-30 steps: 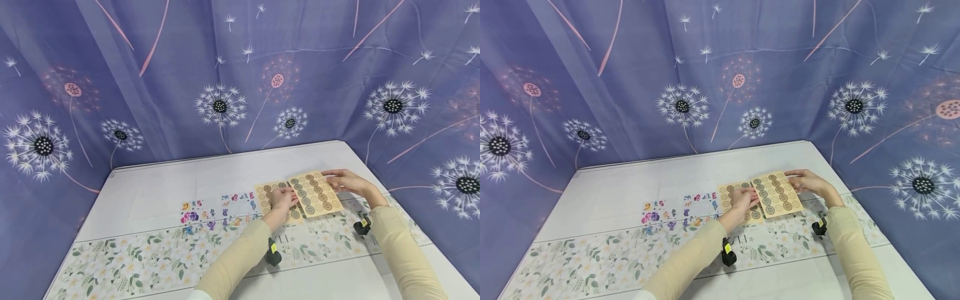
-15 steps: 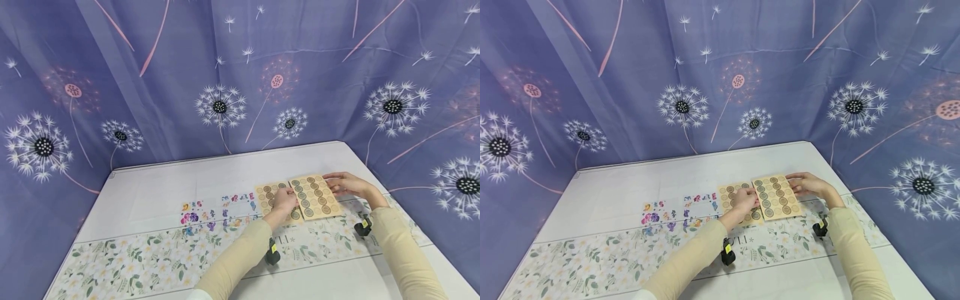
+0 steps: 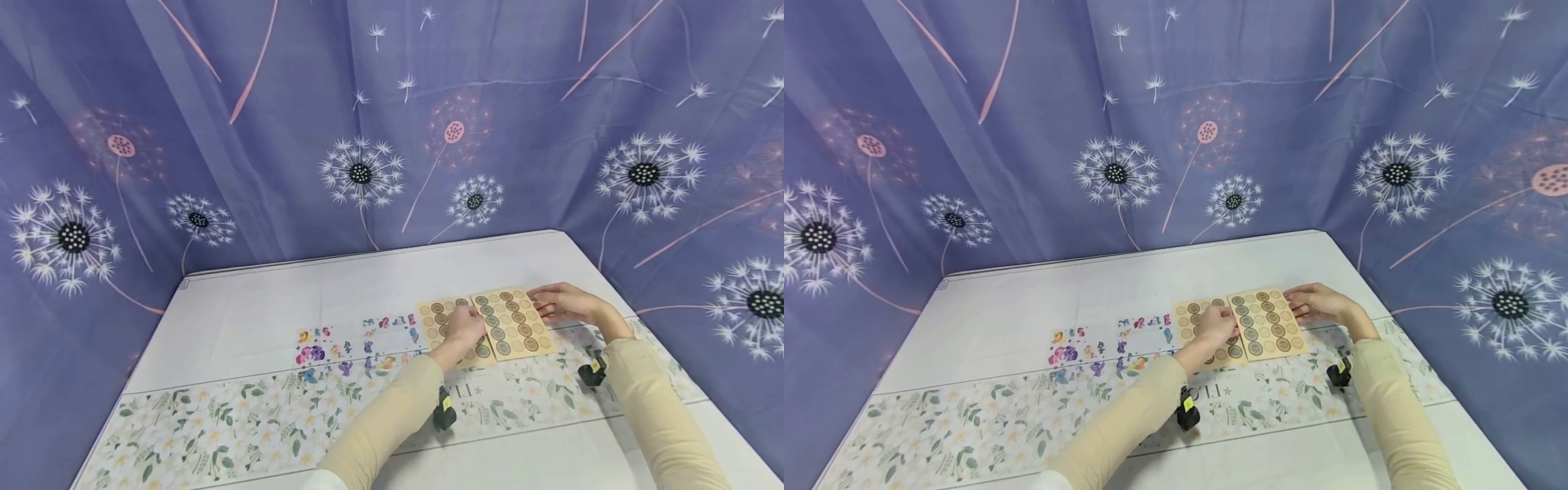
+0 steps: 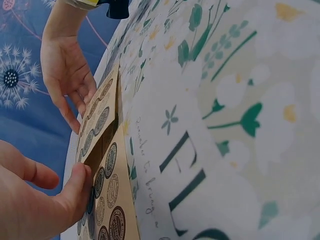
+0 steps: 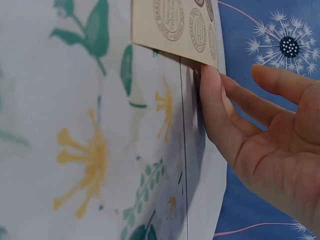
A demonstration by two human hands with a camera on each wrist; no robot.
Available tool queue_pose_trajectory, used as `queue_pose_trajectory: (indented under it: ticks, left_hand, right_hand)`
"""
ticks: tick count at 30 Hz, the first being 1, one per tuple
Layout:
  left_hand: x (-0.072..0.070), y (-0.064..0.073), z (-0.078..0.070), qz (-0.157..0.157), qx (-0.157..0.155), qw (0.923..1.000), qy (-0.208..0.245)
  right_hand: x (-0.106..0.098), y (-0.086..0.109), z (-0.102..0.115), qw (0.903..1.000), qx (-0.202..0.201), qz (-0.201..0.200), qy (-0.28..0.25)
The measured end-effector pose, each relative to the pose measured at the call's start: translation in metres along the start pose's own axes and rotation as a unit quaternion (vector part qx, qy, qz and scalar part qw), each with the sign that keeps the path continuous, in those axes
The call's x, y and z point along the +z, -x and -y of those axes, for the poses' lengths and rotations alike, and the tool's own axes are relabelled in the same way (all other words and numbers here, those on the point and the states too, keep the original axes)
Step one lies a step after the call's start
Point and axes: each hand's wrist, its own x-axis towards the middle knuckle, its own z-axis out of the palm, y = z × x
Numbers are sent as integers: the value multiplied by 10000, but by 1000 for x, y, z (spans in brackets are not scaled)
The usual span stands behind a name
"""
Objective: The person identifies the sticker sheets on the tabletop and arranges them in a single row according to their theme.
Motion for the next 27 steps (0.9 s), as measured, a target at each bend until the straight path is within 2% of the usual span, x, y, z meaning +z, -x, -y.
queue_pose_trajectory:
  ticks: [9, 16, 21, 27]
  left_hand:
    - [0, 1, -1, -58, -76, 10000, 24]
    - [-3, 1, -1, -61, 26, 10000, -42]
    - [-2, 2, 0, -67, -96, 9999, -86]
    - [-2, 2, -1, -92, -82, 9999, 16]
  right_hand:
    - [0, -1, 1, 9999, 38, -76, 108]
    - [0, -2, 1, 9999, 96, -100, 16]
    - [0, -3, -1, 9999, 124, -94, -9]
    - [0, -3, 0, 10000, -29, -16, 84]
